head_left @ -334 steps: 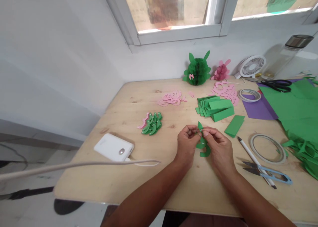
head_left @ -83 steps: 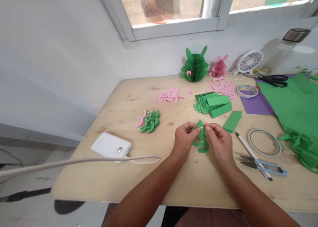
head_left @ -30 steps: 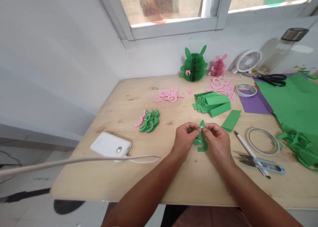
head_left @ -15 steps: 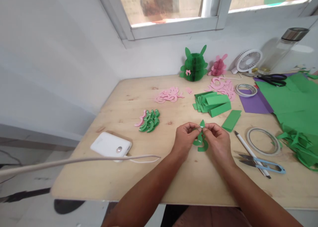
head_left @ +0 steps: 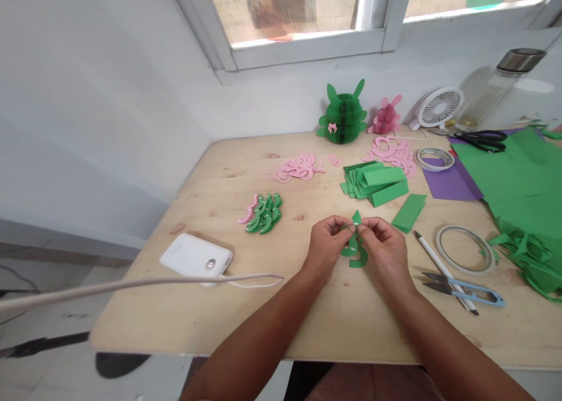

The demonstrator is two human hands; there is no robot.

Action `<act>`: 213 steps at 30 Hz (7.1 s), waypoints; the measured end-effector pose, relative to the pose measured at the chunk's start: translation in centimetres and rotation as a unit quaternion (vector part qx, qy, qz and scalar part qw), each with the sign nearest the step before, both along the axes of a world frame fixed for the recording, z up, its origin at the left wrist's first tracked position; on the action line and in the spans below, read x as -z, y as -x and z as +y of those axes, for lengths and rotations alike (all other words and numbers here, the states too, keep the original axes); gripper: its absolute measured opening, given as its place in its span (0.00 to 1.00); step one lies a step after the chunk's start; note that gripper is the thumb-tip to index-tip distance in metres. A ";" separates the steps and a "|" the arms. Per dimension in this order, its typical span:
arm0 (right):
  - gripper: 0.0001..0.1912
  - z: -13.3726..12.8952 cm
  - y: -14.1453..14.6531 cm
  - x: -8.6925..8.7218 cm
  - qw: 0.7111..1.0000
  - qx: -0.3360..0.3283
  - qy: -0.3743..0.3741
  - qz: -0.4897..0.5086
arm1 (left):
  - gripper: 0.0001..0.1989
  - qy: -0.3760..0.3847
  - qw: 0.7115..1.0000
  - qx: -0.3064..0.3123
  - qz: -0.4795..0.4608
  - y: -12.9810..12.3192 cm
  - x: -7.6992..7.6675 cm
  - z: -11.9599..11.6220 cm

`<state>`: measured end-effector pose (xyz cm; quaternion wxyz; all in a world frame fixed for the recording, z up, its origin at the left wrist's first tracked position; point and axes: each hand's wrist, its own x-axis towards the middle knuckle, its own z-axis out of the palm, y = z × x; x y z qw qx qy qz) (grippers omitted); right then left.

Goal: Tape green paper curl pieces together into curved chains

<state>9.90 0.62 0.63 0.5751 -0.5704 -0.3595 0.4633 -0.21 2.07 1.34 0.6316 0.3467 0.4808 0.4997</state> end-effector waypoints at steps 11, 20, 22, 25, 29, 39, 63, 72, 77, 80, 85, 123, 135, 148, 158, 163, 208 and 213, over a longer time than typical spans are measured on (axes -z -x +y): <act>0.11 0.1 -0.2 0.2 1.000 0.003 0.001 0.012 | 0.08 0.000 1.000 0.018 -0.009 0.2 -0.4 -0.1; 0.12 0.0 -0.2 0.3 1.000 0.009 0.008 0.027 | 0.17 0.011 0.999 0.014 -0.050 0.3 -0.3 0.0; 0.12 0.0 -0.2 0.4 1.000 0.007 0.008 0.022 | 0.17 0.015 0.998 0.015 -0.058 0.3 -0.2 0.1; 0.13 0.1 -0.2 0.3 1.000 0.007 0.006 0.012 | 0.14 0.011 0.999 0.025 -0.048 0.2 -0.1 0.1; 0.12 0.1 -0.2 0.1 1.000 0.007 0.004 0.008 | 0.11 0.000 0.999 0.033 -0.035 0.1 0.1 0.0; 0.13 0.0 -0.3 -0.1 1.000 -0.019 -0.013 0.009 | 0.11 -0.003 0.999 0.036 -0.012 0.2 0.1 0.1; 0.14 0.4 -0.4 0.1 0.997 0.032 -0.006 0.067 | 0.12 -0.026 0.988 0.153 0.025 0.5 -0.2 0.0; 0.15 0.8 -0.8 -0.1 0.992 0.104 -0.023 0.071 | 0.15 0.003 0.968 0.247 0.042 1.4 0.0 0.3; 0.16 0.8 -0.8 -0.2 0.992 0.112 -0.011 0.066 | 0.12 -0.007 0.960 0.274 0.063 1.6 0.6 0.4; 0.16 0.8 -0.7 -0.2 0.992 0.087 -0.007 0.096 | 0.10 -0.014 0.960 0.273 0.064 1.5 0.8 0.5; 0.16 0.7 -0.8 -0.2 0.995 0.085 -0.003 0.048 | 0.10 -0.012 0.962 0.263 0.067 1.4 0.9 0.5; 0.12 0.4 -0.7 -0.4 0.994 0.090 -0.048 0.033 | 0.23 -0.088 0.895 0.088 0.429 5.0 0.5 2.8; 0.12 0.0 -0.5 -0.8 0.997 0.056 -0.041 0.036 | 0.21 0.017 0.726 -0.040 0.686 8.6 0.1 0.5; 0.12 -0.3 -0.3 -1.2 0.998 0.048 -0.033 0.028 | 0.14 -0.044 0.639 -0.065 0.765 8.2 1.4 -1.6; 0.11 -0.3 -0.4 -1.3 0.998 0.048 -0.044 0.023 | 0.15 -0.084 0.690 -0.125 0.708 8.0 1.8 -1.7; 0.10 0.0 -0.6 -0.9 0.995 0.071 -0.072 0.024 | 0.12 -0.188 0.765 0.013 0.615 4.6 1.2 -2.6; 0.15 1.4 -1.3 1.5 0.998 0.022 -0.044 -0.025 | 0.06 -0.203 0.937 0.034 0.281 -0.4 3.0 -0.9; 0.16 1.1 -1.2 1.6 0.999 -0.020 -0.042 -0.018 | 0.10 -0.186 0.962 0.016 0.200 0.0 3.3 -0.7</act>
